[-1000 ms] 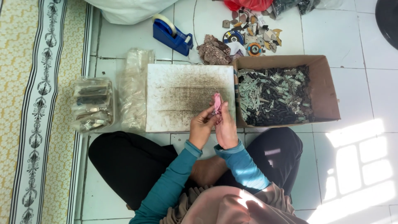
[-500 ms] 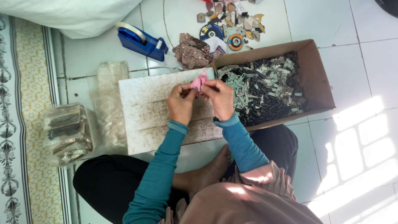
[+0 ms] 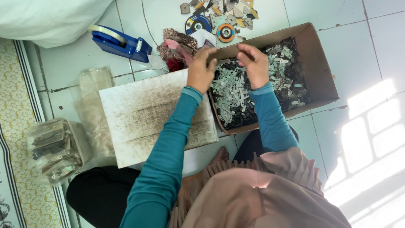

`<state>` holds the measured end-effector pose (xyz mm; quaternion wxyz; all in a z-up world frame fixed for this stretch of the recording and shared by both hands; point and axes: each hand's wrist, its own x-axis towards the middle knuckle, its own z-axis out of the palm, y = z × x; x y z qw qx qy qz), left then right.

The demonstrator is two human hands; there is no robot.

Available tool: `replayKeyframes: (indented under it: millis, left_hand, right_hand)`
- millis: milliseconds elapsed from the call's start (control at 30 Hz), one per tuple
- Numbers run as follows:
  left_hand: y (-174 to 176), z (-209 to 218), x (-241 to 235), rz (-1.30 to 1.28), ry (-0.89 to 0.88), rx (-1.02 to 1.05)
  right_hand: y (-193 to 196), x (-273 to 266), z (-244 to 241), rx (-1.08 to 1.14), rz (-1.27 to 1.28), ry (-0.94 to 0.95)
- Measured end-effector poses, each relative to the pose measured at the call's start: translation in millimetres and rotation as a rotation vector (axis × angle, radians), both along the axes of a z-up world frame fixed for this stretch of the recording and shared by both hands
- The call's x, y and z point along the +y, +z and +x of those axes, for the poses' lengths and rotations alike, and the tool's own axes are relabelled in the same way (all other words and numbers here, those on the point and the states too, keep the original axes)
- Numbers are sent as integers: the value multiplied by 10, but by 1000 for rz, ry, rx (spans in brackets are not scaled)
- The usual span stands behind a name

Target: The person picks up metal components from a box, wipes them with a red cloth, and places them into a small plastic bag on a work surface.

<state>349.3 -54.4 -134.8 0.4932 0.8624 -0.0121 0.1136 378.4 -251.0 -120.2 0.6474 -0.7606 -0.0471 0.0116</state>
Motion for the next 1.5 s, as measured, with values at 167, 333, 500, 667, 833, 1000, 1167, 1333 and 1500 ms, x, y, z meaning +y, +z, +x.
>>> replayKeyframes:
  millis: [167,333,500,667,833,1000,1167,1333,1500]
  left_hand:
    - [-1095,156,-808,283,-245,419]
    - [-1000,-154,-949,697,-170,497]
    - [-1325,-186,-932,855,-83,303]
    - [-1634,-116,-854,586,-339,496]
    - [-805,-326,-954,767,-178,516]
    - [-623,-275,-890,691,-277,628]
    - [-951,-205,-876,545,-329,675]
    - [-984,-144,-862,328,-322,772]
    - [-286,-296,-820,0,-240,648]
  right_hand:
    - [-982,-601,-139,-38,-350,-99]
    - [-1438,-503,-291,184,-689,76]
    - [-1081,-372,-299,296,-898,217]
    - [-1380,-446,-346,352,-883,336]
    - [-1323,-413,-346,400,-975,248]
    - [-1465,-448,-263,448,-878,272]
    - [-1934,-591,-171,432,-765,294]
    - [-2015,-666,-151,398,-666,245]
    - [-1462,-668,-277,243,-76,119]
